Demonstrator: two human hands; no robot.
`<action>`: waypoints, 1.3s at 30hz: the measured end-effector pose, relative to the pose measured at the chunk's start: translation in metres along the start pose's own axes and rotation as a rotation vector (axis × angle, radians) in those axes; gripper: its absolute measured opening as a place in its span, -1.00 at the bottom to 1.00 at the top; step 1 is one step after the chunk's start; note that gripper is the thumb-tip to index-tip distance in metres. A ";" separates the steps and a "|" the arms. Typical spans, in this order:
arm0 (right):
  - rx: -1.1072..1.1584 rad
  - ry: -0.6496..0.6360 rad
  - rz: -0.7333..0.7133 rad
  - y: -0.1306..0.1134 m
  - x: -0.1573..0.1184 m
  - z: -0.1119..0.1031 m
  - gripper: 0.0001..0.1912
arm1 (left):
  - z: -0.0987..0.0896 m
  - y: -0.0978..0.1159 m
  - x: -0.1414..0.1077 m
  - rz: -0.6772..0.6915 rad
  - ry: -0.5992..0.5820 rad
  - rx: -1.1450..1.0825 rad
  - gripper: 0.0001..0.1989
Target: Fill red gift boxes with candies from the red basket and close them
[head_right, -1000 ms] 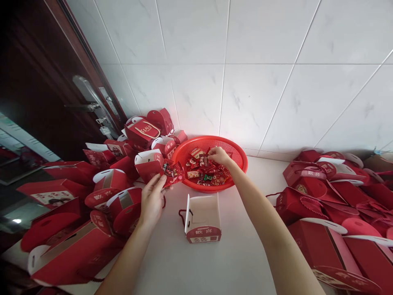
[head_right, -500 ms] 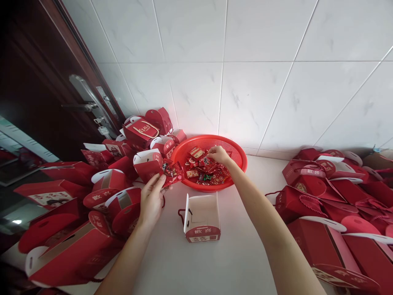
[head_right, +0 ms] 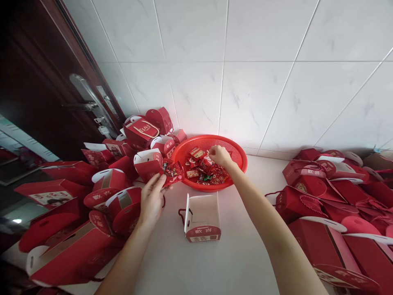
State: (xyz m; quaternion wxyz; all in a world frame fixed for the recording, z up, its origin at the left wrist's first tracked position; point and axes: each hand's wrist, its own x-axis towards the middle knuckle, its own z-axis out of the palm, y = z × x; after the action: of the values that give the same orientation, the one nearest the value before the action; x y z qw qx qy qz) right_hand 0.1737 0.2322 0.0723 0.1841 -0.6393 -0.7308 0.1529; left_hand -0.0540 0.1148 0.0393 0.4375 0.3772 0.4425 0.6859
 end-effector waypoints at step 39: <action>0.406 -0.028 0.028 0.016 -0.001 0.003 -0.79 | 0.000 -0.002 0.001 -0.031 -0.003 -0.038 -0.59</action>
State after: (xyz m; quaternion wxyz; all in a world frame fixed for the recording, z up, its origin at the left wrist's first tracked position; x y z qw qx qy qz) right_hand 0.1870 0.2332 0.0624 0.2966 -0.5970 -0.6786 0.3085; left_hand -0.0534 0.1158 0.0379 0.4560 0.3627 0.4346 0.6867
